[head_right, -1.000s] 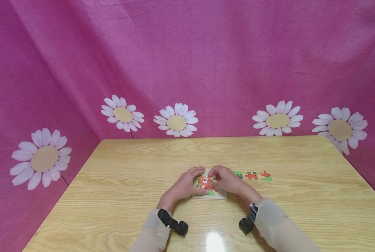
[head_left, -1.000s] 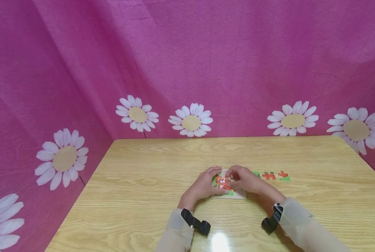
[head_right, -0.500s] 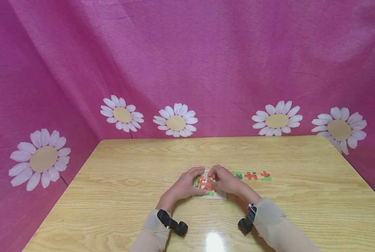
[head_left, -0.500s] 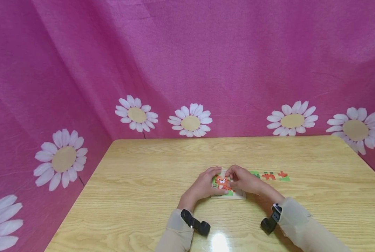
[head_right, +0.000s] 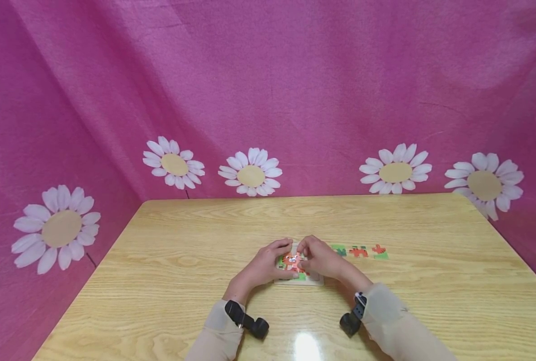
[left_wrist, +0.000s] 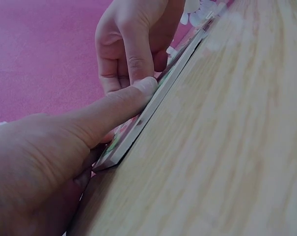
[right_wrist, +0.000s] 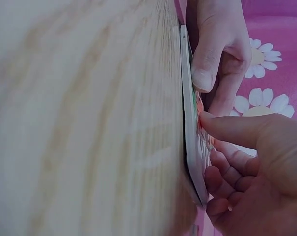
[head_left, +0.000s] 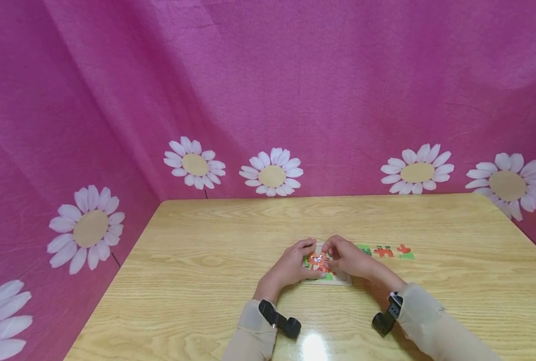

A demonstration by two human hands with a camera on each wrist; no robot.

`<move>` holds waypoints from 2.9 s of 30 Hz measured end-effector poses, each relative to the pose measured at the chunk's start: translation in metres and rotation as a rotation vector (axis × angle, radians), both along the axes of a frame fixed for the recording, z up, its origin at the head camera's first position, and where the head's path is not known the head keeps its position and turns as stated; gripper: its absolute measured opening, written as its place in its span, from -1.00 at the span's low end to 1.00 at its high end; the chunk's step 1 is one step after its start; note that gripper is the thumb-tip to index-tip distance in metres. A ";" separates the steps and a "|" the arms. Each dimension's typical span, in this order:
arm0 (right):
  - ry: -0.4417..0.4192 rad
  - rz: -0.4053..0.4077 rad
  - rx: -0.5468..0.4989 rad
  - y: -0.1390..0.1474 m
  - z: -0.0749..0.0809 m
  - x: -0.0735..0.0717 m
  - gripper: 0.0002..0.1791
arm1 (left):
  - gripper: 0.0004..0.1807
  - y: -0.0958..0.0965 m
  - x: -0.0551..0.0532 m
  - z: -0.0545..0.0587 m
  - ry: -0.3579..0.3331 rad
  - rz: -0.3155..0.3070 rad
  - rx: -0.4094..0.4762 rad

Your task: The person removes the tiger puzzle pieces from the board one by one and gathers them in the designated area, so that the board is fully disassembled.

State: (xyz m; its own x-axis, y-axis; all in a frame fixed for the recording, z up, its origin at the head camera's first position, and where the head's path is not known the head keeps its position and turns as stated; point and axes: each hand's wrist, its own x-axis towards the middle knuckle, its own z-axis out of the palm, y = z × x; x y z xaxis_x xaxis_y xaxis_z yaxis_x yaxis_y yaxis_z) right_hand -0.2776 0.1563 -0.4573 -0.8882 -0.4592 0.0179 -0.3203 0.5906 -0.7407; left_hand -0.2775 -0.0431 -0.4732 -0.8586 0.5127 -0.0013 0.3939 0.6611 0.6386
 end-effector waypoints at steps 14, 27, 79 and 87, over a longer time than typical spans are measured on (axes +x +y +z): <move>0.113 -0.059 -0.001 -0.002 -0.001 0.007 -0.74 | -0.12 0.000 -0.001 -0.002 -0.003 0.017 0.005; 0.088 -0.065 -0.105 0.002 -0.002 0.013 -0.75 | -0.13 0.001 -0.002 -0.004 -0.013 0.029 0.023; 0.037 -0.173 -0.173 0.048 -0.001 0.027 -0.74 | -0.09 0.003 -0.005 -0.006 -0.017 0.036 0.042; 0.061 -0.166 -0.188 0.057 -0.001 0.031 -0.73 | -0.09 0.003 -0.003 -0.005 -0.007 0.035 0.040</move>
State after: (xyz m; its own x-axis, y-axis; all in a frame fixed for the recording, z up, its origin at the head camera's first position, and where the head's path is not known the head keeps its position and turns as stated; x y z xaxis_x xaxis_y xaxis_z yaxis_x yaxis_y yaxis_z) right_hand -0.2464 0.2138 -0.4583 -0.9458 -0.2904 0.1450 -0.2777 0.4929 -0.8246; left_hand -0.2803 -0.0406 -0.4778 -0.8758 0.4825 0.0123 0.3665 0.6482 0.6674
